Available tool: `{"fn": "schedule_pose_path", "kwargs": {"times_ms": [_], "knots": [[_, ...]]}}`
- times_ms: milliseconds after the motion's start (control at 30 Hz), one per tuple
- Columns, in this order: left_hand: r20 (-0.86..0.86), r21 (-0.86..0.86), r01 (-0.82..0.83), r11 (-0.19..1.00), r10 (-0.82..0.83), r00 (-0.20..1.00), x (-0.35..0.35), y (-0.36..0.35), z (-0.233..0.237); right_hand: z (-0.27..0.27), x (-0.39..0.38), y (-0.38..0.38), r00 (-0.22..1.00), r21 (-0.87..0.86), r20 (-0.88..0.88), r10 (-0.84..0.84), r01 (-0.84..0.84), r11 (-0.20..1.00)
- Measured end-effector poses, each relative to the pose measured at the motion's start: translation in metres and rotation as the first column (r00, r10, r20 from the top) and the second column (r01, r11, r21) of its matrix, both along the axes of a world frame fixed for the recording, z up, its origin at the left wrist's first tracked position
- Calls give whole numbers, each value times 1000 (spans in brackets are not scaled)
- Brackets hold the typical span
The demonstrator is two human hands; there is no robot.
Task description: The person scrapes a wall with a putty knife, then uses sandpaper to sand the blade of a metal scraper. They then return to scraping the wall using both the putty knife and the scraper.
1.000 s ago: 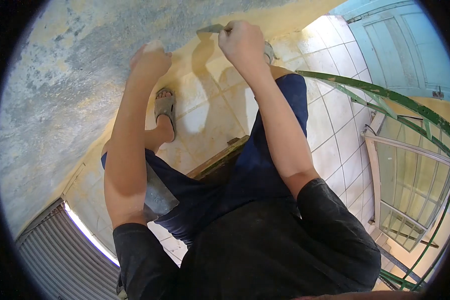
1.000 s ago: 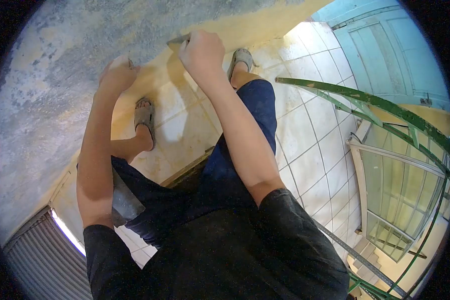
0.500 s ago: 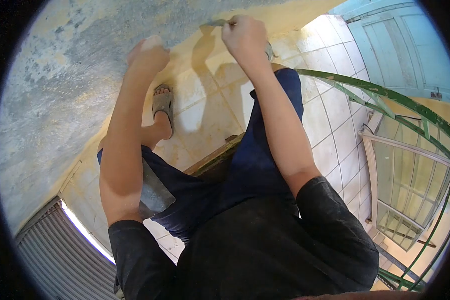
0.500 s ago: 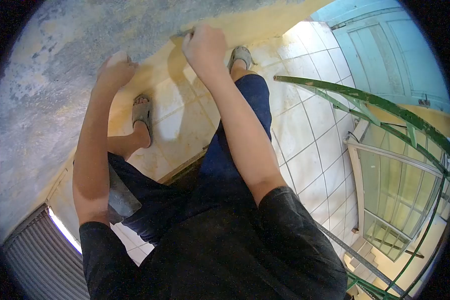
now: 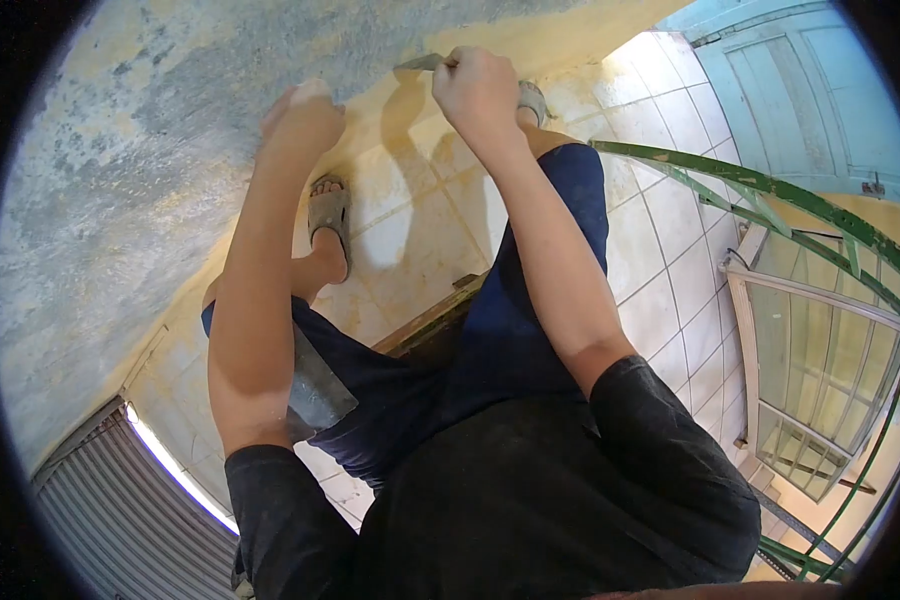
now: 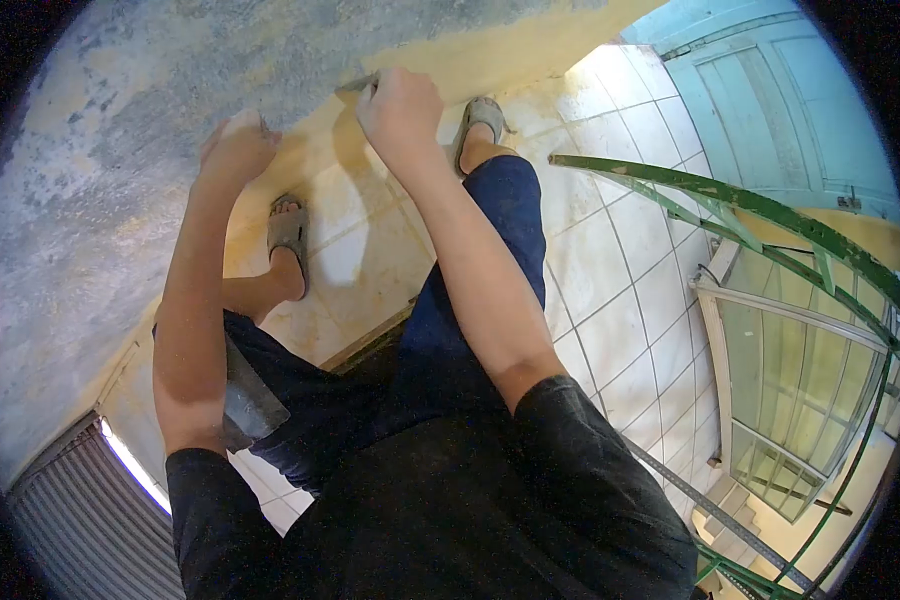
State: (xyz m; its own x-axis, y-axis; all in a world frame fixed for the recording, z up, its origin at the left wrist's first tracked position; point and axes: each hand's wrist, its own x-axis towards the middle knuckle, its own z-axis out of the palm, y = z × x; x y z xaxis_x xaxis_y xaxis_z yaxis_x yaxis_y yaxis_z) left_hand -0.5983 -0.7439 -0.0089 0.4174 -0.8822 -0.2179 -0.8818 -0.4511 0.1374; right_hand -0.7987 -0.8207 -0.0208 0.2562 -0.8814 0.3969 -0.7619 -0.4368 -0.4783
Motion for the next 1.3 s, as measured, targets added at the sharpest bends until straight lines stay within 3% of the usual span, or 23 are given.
{"fn": "schedule_pose_path", "kwargs": {"times_ms": [67, 133, 167, 233, 367, 433, 567, 633, 667, 733, 833, 867, 933, 1033, 1067, 1133, 1233, 1300], "knots": [[-2, -24, 8, 1000, -8, 1000, 1, -2, -3, 17, -8, 11, 998, -8, 67, 9, -8, 1000], [37, 153, -13, 988, 7, 999, -5, -3, 17, 26, -9, 12, 993, -1, 116, -7, 7, 1000], [38, 154, -16, 988, 10, 999, -3, -2, 18, 20, -4, 5, 993, 0, 117, -4, 4, 1000], [-30, 138, -1, 990, 5, 1000, -4, -2, 18, -2, -3, -12, 998, 26, -66, 9, -8, 1000], [12, 69, 16, 997, -17, 1000, 7, -5, -9, -9, -13, -10, 989, 81, -147, 31, -20, 997], [41, 6, 12, 1000, -12, 999, 10, -6, -18, -1, -24, -1, 962, 238, -247, 119, -59, 970], [-23, 99, -17, 995, 20, 1000, 13, -9, -4, -19, -54, -6, 941, 212, -191, 278, -237, 948], [-66, 97, 9, 995, -2, 998, 18, -6, -5, -31, -65, -13, 936, 397, -120, 330, -260, 880], [-66, 97, 7, 995, -1, 998, 16, -4, 1, -27, -67, -12, 936, 397, -119, 332, -261, 880], [-83, 95, -8, 995, 16, 996, 11, 5, 19, -16, -68, -9, 928, 719, -152, 341, -133, 682], [-71, 46, -49, 998, 52, 996, 10, 11, 26, -30, -76, -8, 873, 775, -237, 426, -95, 625], [-72, 45, -47, 998, 50, 996, 12, 10, 24, -31, -77, -5, 874, 774, -238, 424, -93, 626], [-42, 47, -44, 998, 46, 998, 17, 6, 21, -32, -79, -1, 926, 551, -219, 309, -144, 822], [0, 10, -79, 997, 79, 997, 13, 7, 27, -39, -83, -4, 898, 409, -302, 318, -180, 895], [3, 5, -83, 997, 83, 997, 14, 8, 28, -32, -80, -3, 898, 404, -301, 320, -185, 896], [9, -29, -133, 991, 133, 991, 17, 9, 33, -19, -76, -2, 860, 594, -388, 332, -42, 803], [-8, -150, -88, 985, 88, 996, 34, 14, 23, -20, -79, -8, 838, 648, -338, 427, -122, 752], [5, -192, -118, 974, 121, 993, 31, 20, 19, -26, -81, -3, 858, 587, -296, 420, -184, 789]]}}
